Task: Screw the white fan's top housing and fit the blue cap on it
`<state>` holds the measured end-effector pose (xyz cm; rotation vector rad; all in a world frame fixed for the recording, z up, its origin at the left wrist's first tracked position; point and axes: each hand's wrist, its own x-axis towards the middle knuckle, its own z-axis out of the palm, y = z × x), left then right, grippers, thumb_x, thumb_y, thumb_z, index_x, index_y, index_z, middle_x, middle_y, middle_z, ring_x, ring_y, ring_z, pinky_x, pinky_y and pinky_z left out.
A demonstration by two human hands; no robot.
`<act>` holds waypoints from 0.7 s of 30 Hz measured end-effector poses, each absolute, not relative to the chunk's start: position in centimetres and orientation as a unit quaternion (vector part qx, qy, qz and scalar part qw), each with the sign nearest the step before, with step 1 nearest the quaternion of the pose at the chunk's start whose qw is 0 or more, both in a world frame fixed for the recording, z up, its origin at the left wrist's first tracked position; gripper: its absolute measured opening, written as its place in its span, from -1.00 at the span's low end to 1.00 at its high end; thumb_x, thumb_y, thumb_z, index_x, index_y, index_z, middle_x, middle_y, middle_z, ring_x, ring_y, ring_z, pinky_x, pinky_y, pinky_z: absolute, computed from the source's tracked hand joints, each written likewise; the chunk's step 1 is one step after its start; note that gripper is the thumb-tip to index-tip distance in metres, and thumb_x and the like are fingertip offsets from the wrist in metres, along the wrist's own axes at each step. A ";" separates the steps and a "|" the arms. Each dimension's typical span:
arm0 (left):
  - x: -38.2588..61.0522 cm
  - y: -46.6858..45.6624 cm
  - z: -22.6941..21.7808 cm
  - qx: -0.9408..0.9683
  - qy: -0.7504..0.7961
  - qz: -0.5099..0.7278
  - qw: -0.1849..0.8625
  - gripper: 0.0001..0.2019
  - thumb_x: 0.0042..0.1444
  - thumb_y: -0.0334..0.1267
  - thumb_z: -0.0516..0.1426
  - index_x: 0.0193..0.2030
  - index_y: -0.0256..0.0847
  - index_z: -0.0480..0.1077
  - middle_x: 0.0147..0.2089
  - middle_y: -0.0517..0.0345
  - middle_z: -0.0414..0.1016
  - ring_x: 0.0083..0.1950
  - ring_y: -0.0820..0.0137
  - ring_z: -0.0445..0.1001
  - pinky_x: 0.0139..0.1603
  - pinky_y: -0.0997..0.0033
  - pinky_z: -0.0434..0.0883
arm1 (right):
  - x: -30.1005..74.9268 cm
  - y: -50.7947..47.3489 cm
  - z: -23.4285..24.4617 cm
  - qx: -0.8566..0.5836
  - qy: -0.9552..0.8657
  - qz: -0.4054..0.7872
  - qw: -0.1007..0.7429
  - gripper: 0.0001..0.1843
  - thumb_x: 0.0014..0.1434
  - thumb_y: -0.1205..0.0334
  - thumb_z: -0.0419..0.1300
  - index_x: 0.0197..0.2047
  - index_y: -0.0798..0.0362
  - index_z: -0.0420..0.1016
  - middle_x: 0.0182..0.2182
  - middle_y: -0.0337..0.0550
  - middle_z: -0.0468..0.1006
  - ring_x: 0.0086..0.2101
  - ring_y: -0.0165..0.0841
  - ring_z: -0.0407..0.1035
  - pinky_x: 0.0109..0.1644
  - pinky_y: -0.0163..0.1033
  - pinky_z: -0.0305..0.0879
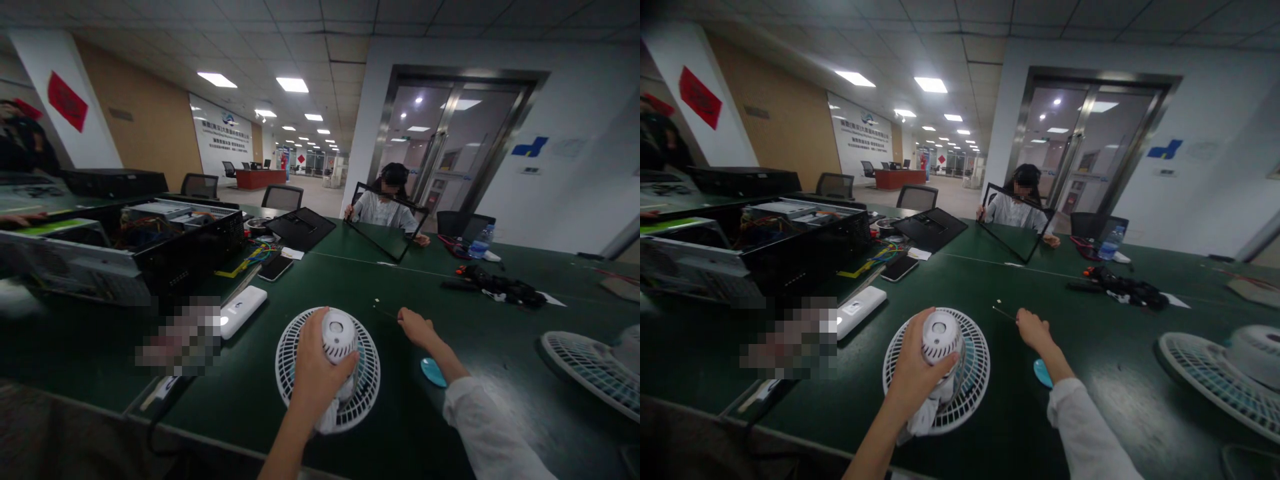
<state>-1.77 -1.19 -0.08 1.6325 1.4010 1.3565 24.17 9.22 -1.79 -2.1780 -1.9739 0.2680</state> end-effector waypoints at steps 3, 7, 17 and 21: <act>-1.5 -1.3 -0.1 0.607 0.535 0.515 0.284 -0.35 -0.14 -0.30 0.20 0.14 -0.11 0.10 0.17 0.03 0.19 0.21 0.12 0.13 0.20 0.00 0.09 | 22.8 8.4 1.2 -0.692 -0.686 0.104 0.199 -0.77 0.22 0.18 0.05 -0.14 0.13 0.37 -0.26 -0.16 0.46 -0.33 -0.41 0.38 -0.23 -0.18 0.35; -1.4 -1.2 -0.3 0.612 0.532 0.519 0.270 -0.35 -0.15 -0.30 0.20 0.14 -0.14 0.11 0.17 0.00 0.18 0.21 0.11 0.12 0.21 -0.02 0.07 | 19.7 5.7 7.0 -0.626 -0.691 0.084 0.350 -0.70 0.18 0.02 0.02 -0.29 0.09 0.37 -0.48 -0.24 0.40 -0.48 -0.44 0.31 -0.38 -0.31 0.28; -0.6 -1.4 -0.8 0.614 0.520 0.540 0.246 -0.37 -0.16 -0.30 0.22 0.11 -0.14 0.14 0.13 -0.01 0.22 0.18 0.11 0.17 0.18 -0.03 0.12 | 14.1 -1.7 12.8 -0.413 -0.750 0.120 0.503 -0.87 0.00 0.19 0.23 -0.46 0.06 0.39 -0.56 -0.28 0.41 -0.54 -0.46 0.29 -0.50 -0.38 0.22; -0.1 -1.5 -0.9 0.602 0.530 0.554 0.223 -0.37 -0.16 -0.31 0.22 0.11 -0.14 0.14 0.13 0.00 0.22 0.17 0.10 0.18 0.17 -0.02 0.13 | 14.0 -1.9 12.2 -0.392 -0.781 0.095 0.477 -0.89 0.03 0.20 0.23 -0.39 0.05 0.43 -0.51 -0.26 0.46 -0.50 -0.44 0.34 -0.45 -0.37 0.26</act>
